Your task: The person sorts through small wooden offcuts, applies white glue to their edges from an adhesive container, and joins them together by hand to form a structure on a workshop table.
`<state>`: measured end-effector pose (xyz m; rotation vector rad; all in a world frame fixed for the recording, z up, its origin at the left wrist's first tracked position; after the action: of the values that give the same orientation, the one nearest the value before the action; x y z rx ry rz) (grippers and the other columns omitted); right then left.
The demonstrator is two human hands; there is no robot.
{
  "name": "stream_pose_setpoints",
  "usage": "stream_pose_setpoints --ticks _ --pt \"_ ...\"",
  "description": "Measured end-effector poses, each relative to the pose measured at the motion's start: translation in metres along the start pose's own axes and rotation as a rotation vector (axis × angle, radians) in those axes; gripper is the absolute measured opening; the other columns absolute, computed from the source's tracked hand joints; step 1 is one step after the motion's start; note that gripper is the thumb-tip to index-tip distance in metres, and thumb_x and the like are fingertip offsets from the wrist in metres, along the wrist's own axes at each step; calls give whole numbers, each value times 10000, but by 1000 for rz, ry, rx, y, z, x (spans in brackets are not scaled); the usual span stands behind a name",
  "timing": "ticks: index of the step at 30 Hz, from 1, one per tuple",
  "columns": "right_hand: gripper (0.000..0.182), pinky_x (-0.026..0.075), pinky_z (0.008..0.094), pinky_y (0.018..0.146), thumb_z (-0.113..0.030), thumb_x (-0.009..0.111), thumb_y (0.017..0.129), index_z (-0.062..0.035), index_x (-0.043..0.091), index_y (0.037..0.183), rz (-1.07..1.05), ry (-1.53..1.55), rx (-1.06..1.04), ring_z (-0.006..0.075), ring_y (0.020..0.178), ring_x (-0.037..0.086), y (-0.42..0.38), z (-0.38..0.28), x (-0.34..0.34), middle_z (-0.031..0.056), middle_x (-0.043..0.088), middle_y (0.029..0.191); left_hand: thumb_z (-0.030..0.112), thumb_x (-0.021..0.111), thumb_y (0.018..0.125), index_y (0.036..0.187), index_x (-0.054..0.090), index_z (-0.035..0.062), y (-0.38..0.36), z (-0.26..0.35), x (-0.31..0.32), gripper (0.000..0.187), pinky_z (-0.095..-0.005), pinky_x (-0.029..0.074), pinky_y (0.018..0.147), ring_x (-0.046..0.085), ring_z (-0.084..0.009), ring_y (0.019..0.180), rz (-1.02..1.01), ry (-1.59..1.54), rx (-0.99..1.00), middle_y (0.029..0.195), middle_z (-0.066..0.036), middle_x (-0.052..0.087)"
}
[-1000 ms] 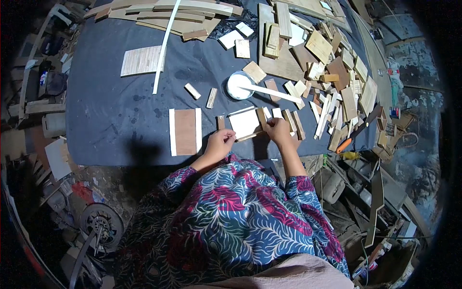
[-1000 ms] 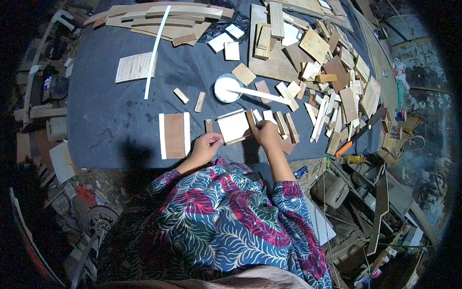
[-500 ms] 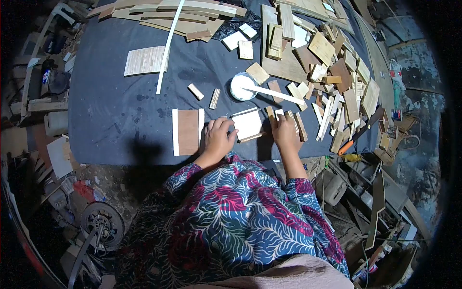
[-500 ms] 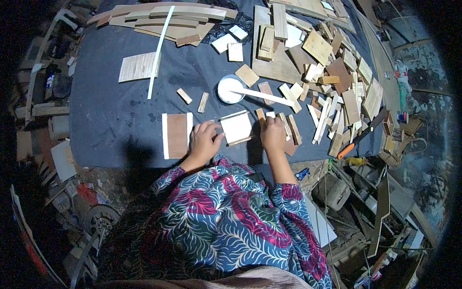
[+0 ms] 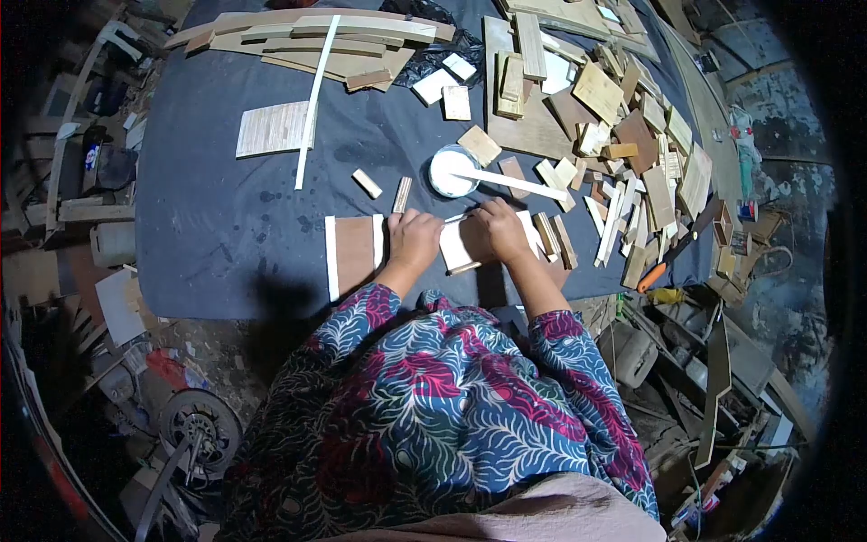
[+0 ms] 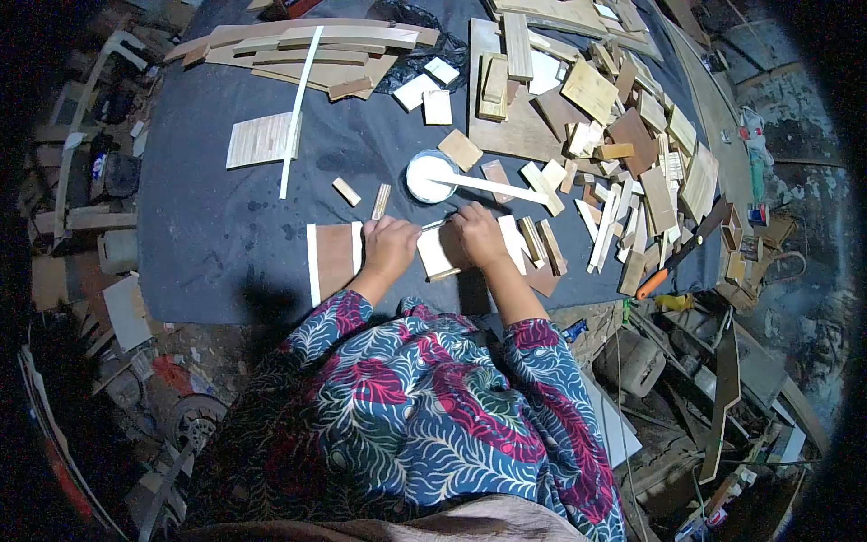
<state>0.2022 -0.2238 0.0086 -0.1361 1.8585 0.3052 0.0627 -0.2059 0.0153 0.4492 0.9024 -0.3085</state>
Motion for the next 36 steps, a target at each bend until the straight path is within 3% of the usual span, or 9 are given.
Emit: stream_pose_setpoints --ticks 8,12,15,17,20,27,36 --pt "174 424 352 756 -106 517 676 -50 601 817 112 -49 -100 251 863 513 -6 -8 -5 83 549 856 138 610 695 730 638 129 -3 5 1 46 -361 331 724 509 -179 771 29 12 92 724 25 572" --pt "173 425 365 765 -65 531 671 -40 597 828 122 13 -44 270 872 513 -4 -9 -11 102 547 865 160 616 696 783 632 125 -2 6 0 95 -366 327 736 506 -186 785 -23 27 73 749 11 572" --pt "190 425 376 782 -2 551 654 -16 588 840 101 198 115 307 900 508 -3 1 -14 128 553 900 190 620 701 840 618 126 -5 6 -5 153 -379 318 755 501 -191 830 -21 19 18 797 6 577" --pt "216 426 384 784 34 555 644 5 579 856 222 300 274 340 893 515 -9 19 -21 157 560 914 186 626 693 868 591 139 -6 2 -14 185 -392 307 780 483 -202 861 64 -42 -53 831 17 567" --pt "219 434 389 767 41 548 651 14 577 866 78 439 398 352 864 530 -12 34 -7 174 567 897 216 616 714 846 606 134 -10 -4 -10 156 -381 290 781 489 -186 888 -2 -16 -100 853 20 585" --pt "168 446 380 730 22 565 675 -4 602 837 77 369 196 345 809 541 -2 16 -12 159 565 823 211 610 718 790 608 139 -10 -9 -6 102 -372 287 782 494 -180 862 24 12 -68 826 29 586" --pt "140 451 378 743 6 574 687 -7 620 818 98 322 176 325 780 562 -4 16 -11 146 591 839 185 606 717 751 606 136 -8 -8 -6 60 -391 309 780 504 -177 815 57 -2 -38 799 29 581"
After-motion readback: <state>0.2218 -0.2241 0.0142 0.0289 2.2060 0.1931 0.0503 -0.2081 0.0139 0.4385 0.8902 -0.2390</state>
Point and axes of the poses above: each hand's wrist, its own y-axis towards the middle knuckle, its own x-axis out of the palm, z = x × y, the point moved 8 cm from there along y, towards the middle knuckle
